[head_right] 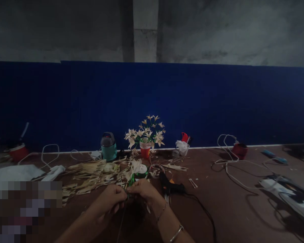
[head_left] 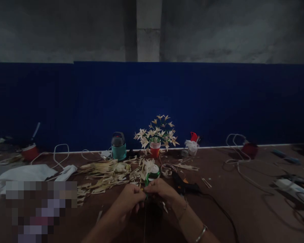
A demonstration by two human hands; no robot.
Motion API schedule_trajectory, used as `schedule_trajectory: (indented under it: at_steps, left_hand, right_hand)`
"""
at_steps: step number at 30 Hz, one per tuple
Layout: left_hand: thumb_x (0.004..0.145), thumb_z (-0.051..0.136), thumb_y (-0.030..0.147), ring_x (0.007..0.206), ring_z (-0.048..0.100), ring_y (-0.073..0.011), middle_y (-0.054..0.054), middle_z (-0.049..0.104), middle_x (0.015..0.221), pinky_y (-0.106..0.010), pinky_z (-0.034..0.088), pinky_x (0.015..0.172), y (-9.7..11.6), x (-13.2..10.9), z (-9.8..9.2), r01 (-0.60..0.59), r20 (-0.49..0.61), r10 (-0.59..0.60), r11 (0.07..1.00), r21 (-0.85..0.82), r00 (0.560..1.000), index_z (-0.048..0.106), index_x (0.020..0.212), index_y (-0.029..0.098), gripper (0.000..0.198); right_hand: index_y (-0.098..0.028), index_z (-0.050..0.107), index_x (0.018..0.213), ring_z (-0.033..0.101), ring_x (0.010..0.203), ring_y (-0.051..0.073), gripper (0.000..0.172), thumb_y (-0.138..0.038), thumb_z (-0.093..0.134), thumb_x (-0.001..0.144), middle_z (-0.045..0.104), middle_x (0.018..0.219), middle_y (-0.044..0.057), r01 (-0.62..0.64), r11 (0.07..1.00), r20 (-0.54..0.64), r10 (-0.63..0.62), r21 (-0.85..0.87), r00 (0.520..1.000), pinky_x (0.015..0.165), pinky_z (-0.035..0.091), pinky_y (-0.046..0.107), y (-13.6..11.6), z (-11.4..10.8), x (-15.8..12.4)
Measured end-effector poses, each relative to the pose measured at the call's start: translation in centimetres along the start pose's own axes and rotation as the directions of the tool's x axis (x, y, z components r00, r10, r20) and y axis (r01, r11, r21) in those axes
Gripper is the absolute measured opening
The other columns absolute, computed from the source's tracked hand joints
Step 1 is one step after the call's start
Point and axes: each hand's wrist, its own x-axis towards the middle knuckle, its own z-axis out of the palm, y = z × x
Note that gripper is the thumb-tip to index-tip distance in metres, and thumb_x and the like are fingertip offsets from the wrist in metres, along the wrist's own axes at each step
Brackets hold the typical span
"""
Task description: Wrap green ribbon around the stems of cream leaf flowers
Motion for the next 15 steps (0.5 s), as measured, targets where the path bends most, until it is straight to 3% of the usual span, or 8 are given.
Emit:
schedule_trajectory:
  at_steps: [8,15]
  left_hand:
    - [0.053,0.047,0.017,0.025,0.031,-0.0038,0.004,0.048,0.033,-0.019,0.012,0.032,-0.4,0.2,-0.3,-0.014,0.042,0.014,1.000,0.003,0.999,0.047,0.039,0.016,0.015]
    - [0.053,0.051,0.023,0.028,0.030,-0.0032,0.007,0.047,0.037,-0.019,0.018,0.034,-0.2,-0.3,0.2,-0.103,0.040,0.105,0.993,-0.056,0.994,0.045,0.045,0.017,0.012]
  right_hand:
    - [-0.014,0.051,0.040,0.027,0.032,0.003,0.027,-0.026,0.073,0.051,0.041,0.031,-0.008,0.023,1.000,-0.001,-0.023,0.020,1.000,0.037,0.014,0.021,-0.2,0.2,-0.4]
    - [-0.015,0.052,0.052,0.037,0.036,0.005,0.034,-0.038,0.075,0.042,0.050,0.043,-0.006,0.042,0.991,0.088,-0.054,0.129,0.995,0.039,0.022,0.019,-0.9,-0.2,-1.4]
